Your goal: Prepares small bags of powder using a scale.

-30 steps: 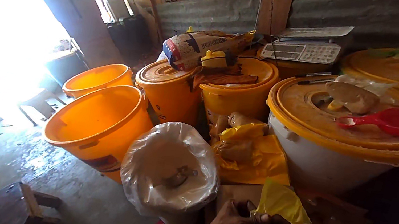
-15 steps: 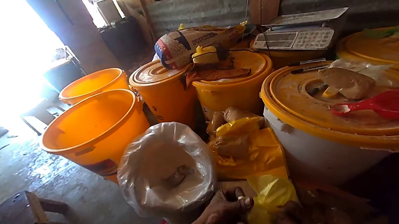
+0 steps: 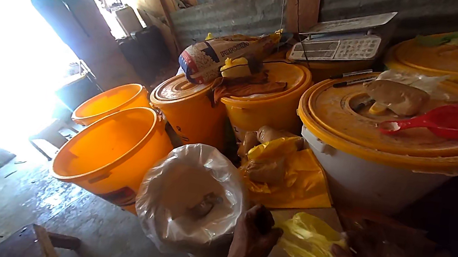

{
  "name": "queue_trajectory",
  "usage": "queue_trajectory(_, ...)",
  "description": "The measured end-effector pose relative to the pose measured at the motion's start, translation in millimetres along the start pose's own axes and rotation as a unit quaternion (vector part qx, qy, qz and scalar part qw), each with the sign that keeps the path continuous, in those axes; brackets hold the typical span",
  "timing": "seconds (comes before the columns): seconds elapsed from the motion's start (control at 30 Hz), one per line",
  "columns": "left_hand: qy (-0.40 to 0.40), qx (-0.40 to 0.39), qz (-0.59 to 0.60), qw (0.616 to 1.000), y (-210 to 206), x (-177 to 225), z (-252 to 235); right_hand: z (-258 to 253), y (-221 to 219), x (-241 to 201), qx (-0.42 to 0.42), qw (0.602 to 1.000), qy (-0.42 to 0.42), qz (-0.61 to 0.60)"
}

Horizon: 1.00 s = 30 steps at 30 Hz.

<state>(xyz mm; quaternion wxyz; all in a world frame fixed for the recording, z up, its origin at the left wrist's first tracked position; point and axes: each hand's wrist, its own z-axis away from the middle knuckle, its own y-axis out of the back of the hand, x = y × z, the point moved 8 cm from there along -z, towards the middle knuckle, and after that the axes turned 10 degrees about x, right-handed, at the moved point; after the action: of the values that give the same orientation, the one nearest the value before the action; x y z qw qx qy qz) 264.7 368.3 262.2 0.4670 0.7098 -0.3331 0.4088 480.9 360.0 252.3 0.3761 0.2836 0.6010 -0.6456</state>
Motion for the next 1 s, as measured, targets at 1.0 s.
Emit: queue_trajectory(1.0,-0.145,-0.057,-0.218,0.963,-26.0,27.6,10.8,-9.3,3.4,-25.7,0.059,0.754,0.266,0.598)
